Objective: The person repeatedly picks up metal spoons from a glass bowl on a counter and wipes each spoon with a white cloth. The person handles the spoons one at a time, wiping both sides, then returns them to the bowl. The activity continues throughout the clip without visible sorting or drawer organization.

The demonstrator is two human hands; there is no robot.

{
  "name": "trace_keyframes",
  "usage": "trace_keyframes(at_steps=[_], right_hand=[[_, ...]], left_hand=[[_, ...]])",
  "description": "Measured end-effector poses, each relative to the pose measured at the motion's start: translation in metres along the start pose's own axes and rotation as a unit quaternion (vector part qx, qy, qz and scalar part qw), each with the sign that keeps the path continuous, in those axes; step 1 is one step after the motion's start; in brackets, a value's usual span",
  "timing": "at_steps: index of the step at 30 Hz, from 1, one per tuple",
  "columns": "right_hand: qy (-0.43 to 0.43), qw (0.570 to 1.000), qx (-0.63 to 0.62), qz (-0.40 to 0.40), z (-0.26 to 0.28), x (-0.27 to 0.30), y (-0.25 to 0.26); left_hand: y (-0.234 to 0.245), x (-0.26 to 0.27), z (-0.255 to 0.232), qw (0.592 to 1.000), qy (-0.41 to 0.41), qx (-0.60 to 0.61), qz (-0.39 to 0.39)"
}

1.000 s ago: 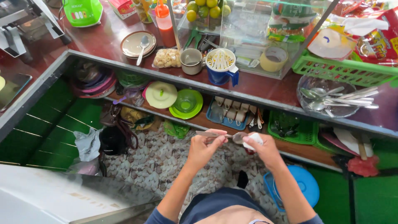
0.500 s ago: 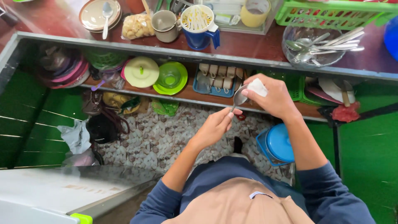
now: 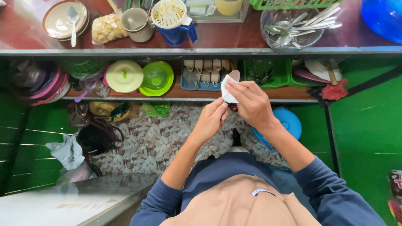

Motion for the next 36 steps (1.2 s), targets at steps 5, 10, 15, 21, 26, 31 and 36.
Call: trace_keyframes(at_steps=[5,10,15,21,26,31,36], right_hand=[[0.0,0.999,-0.051,-0.004,0.002,-0.006,0.012],[0.051,0.997,0.061,0.025,-0.012,0.0,0.01],[-0.006,1.0,0.024,0.0,-0.003,-0.004,0.002],[0.012,1.0,-0.01,0.003,0.006,-0.001,-0.008],[0.058,0.995,0.077,-0.003,-0.007,-0.006,-0.012],[-0.012,0.999,-0.036,-0.035,0.005,0.002,-0.027],[0.041,0.999,-0.017,-0.015,0.004,-0.007,-0.029]], left_hand=[[-0.003,-0.001,-0.003,0.998,-0.039,-0.052,0.003],[-0.009,0.011,-0.019,0.993,-0.065,-0.101,0.012],[-0.003,0.011,-0.023,0.994,-0.059,-0.094,-0.002],[0.015,0.003,0.005,0.993,-0.049,-0.102,-0.02],[0.01,0.013,-0.016,0.993,-0.053,-0.106,-0.019],[0.023,0.016,-0.02,0.992,-0.047,-0.116,-0.027],[0.037,0.013,-0.006,0.99,-0.052,-0.127,-0.026]])
Point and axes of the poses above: each hand's wrist, its own x-axis away from the middle knuckle, its own y-axis out of the back of the hand, z = x × y, the point moved 4 cm from there along -x, towards the middle knuckle, and after that the axes turned 7 degrees about y, right-handed, at the moved point
